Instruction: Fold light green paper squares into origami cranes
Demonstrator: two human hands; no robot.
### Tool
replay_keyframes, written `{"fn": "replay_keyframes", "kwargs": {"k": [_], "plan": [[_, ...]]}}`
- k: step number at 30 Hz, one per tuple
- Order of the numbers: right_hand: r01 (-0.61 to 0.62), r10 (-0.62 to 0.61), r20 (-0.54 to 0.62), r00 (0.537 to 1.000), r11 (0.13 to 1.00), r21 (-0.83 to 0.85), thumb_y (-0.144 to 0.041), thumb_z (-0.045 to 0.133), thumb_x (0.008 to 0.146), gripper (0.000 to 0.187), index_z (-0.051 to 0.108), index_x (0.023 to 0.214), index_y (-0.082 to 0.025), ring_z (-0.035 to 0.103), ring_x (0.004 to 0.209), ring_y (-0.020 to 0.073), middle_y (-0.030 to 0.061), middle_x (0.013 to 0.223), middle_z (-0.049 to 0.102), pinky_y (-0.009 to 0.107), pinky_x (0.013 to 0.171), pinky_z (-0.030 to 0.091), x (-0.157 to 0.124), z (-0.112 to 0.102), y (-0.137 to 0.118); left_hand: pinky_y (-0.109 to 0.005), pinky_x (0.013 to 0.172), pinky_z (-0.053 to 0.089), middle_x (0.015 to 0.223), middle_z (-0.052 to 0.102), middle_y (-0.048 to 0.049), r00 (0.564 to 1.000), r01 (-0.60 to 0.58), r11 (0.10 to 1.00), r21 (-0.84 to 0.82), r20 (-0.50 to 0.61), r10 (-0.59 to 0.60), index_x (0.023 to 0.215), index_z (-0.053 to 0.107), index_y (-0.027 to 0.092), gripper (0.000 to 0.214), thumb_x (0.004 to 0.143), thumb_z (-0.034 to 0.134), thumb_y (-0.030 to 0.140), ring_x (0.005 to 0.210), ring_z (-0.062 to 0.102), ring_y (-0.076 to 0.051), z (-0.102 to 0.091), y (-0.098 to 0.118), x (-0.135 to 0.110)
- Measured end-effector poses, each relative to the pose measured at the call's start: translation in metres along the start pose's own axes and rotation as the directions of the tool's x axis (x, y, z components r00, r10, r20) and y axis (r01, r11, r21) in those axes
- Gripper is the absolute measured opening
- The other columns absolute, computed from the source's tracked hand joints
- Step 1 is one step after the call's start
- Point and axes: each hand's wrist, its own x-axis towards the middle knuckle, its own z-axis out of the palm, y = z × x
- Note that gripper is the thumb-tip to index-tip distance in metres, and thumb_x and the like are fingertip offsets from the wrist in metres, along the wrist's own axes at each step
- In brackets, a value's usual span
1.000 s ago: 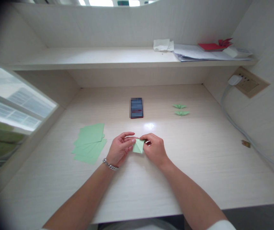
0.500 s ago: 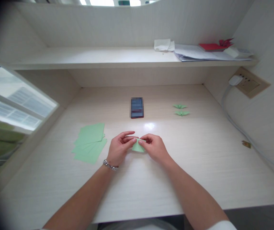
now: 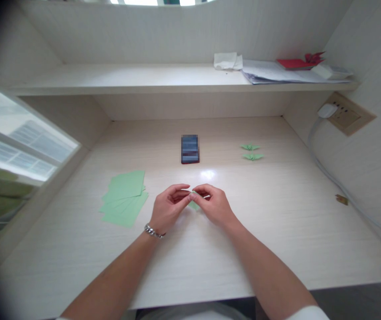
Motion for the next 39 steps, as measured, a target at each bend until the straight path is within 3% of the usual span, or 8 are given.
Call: {"fn": "replay_keyframes", "kwargs": {"k": [7, 14, 21, 27, 32, 35, 39], "plan": [[0.010, -0.009, -0.034, 0.999, 1.000, 0.029, -0.035, 0.068, 0.075, 0.018, 0.072, 0.081, -0.019, 0.065, 0.077, 0.0196, 0.0058, 0.083, 0.072, 0.031, 0.071, 0.051, 0.001, 0.000, 0.004, -0.034, 0.081, 0.056, 0.094, 0.072, -0.0074, 0.995, -0.097, 0.978, 0.186, -0.007, 0.100, 0.103, 0.068, 0.021, 0.032, 0.073, 0.072, 0.031, 0.085, 0.069, -0.021, 0.001, 0.001, -0.003], [-0.051, 0.062, -0.045, 0.997, 0.976, 0.209, -0.039, 0.072, 0.071, 0.023, 0.072, 0.079, -0.017, 0.064, 0.076, 0.0195, 0.0059, 0.081, 0.071, 0.031, 0.072, 0.049, 0.004, 0.004, 0.011, -0.032, 0.078, 0.056, 0.091, 0.072, -0.0069, 0.983, -0.159, 0.953, 0.257, -0.045, 0.177, 0.101, 0.070, 0.021, 0.027, 0.076, 0.069, 0.031, 0.081, 0.068, -0.020, 0.001, 0.002, -0.004], [-0.073, 0.114, -0.114, 0.987, 0.947, 0.312, -0.039, 0.071, 0.072, 0.023, 0.069, 0.077, -0.017, 0.061, 0.069, 0.0161, 0.0034, 0.074, 0.068, 0.028, 0.065, 0.048, 0.005, 0.006, 0.012, -0.032, 0.078, 0.055, 0.096, 0.072, -0.0073, 0.993, -0.097, 0.984, 0.152, -0.059, 0.107, 0.098, 0.071, 0.021, 0.034, 0.066, 0.078, 0.029, 0.082, 0.068, -0.020, 0.001, 0.002, -0.002], [-0.051, 0.069, -0.062, 0.996, 0.963, 0.265, -0.037, 0.073, 0.069, 0.026, 0.070, 0.087, -0.019, 0.064, 0.077, 0.0182, 0.0044, 0.082, 0.070, 0.030, 0.072, 0.050, 0.008, 0.003, 0.017, -0.032, 0.076, 0.055, 0.090, 0.073, -0.0060, 0.994, -0.060, 0.985, 0.161, -0.081, 0.074, 0.092, 0.074, 0.022, 0.026, 0.067, 0.076, 0.030, 0.078, 0.068, -0.020, -0.001, 0.000, -0.001], [-0.068, 0.085, -0.054, 0.995, 0.963, 0.261, -0.037, 0.072, 0.070, 0.022, 0.071, 0.081, -0.018, 0.063, 0.075, 0.0176, 0.0044, 0.080, 0.070, 0.029, 0.070, 0.049, 0.007, 0.002, 0.017, -0.032, 0.076, 0.054, 0.091, 0.073, -0.0057, 0.995, -0.076, 0.975, 0.209, -0.051, 0.089, 0.092, 0.074, 0.023, 0.024, 0.071, 0.073, 0.032, 0.078, 0.068, -0.021, -0.002, 0.001, -0.001], [-0.099, 0.120, -0.052, 0.991, 0.949, 0.299, -0.038, 0.073, 0.068, 0.023, 0.070, 0.078, -0.018, 0.061, 0.069, 0.0158, 0.0029, 0.074, 0.069, 0.028, 0.065, 0.048, 0.007, 0.003, 0.014, -0.031, 0.075, 0.054, 0.092, 0.073, -0.0062, 0.996, -0.076, 0.973, 0.220, -0.037, 0.086, 0.094, 0.074, 0.023, 0.024, 0.073, 0.071, 0.033, 0.079, 0.068, -0.021, -0.003, 0.002, -0.001], [-0.231, 0.260, -0.017, 0.966, 0.885, 0.405, -0.040, 0.076, 0.064, 0.027, 0.068, 0.075, -0.017, 0.058, 0.060, 0.0144, 0.0016, 0.068, 0.066, 0.026, 0.056, 0.046, 0.006, 0.004, 0.010, -0.029, 0.071, 0.054, 0.087, 0.073, -0.0066, 0.999, -0.019, 0.996, 0.092, -0.029, 0.022, 0.098, 0.071, 0.020, 0.029, 0.075, 0.069, 0.037, 0.076, 0.068, -0.020, -0.003, 0.003, 0.001]]}}
